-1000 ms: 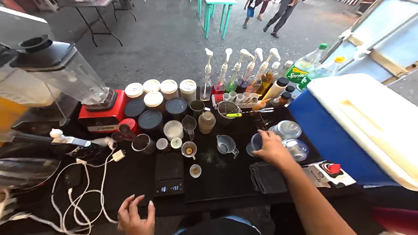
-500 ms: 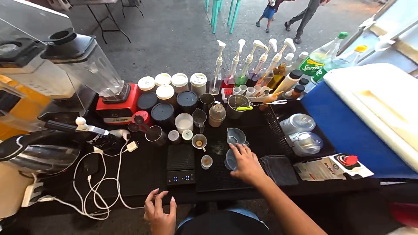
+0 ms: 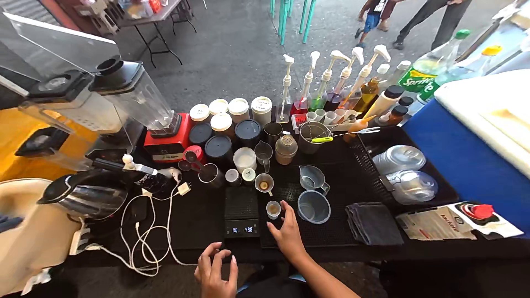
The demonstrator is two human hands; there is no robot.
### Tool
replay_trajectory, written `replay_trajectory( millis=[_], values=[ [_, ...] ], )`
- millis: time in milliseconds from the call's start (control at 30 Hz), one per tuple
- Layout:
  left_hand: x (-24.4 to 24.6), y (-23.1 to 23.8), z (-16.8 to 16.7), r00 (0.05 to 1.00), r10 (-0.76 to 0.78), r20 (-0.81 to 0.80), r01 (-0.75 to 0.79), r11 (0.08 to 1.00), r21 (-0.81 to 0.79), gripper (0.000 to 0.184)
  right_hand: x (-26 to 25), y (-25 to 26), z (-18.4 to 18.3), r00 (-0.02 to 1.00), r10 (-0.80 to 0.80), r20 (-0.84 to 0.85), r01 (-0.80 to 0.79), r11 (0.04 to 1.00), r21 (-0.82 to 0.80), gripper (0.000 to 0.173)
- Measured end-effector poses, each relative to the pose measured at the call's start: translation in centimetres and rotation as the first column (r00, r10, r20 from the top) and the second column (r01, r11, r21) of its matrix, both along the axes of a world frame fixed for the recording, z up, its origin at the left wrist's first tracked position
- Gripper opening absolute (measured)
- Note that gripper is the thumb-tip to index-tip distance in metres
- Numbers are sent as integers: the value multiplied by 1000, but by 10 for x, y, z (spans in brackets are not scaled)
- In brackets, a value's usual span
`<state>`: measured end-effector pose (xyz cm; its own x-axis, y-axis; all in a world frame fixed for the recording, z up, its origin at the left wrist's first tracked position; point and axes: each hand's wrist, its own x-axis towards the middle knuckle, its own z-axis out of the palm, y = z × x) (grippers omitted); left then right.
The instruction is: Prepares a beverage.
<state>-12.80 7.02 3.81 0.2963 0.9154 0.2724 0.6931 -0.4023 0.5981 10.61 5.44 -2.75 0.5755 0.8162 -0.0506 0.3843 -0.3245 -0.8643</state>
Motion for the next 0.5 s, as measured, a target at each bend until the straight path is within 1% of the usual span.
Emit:
replay_trajectory(
  millis=[67, 167, 267, 367, 433, 467, 500],
  values=[
    [1, -3, 3, 999, -46, -2, 46, 999, -27, 21, 2, 11, -8, 997, -42, -61, 39, 998, -45, 73],
    [6, 1, 0, 996, -87, 22, 87, 996, -32, 21, 2, 12, -17, 997, -53, -61, 52, 999, -8, 52],
    [21, 12, -1, 989, -94, 110, 101, 993, -61, 22, -2, -9, -5, 999, -23, -43, 26, 997, 74, 48],
    [57, 36, -11, 947, -153, 284, 196, 972, -130, 26, 5, -51, 31, 999, -12, -38, 18, 988, 153, 47],
    [90, 48, -22, 896, -237, 374, 320, 931, -176, 37, 18, -85, 60, 1000, -16, 24, 12, 986, 169, 47],
    [109, 52, -25, 864, -295, 408, 404, 890, -214, 50, 28, -99, 76, 997, -26, 71, 14, 986, 165, 47],
    [128, 54, -31, 831, -354, 429, 485, 839, -247, 67, 40, -111, 90, 991, -39, 126, 19, 988, 154, 46]
  ],
)
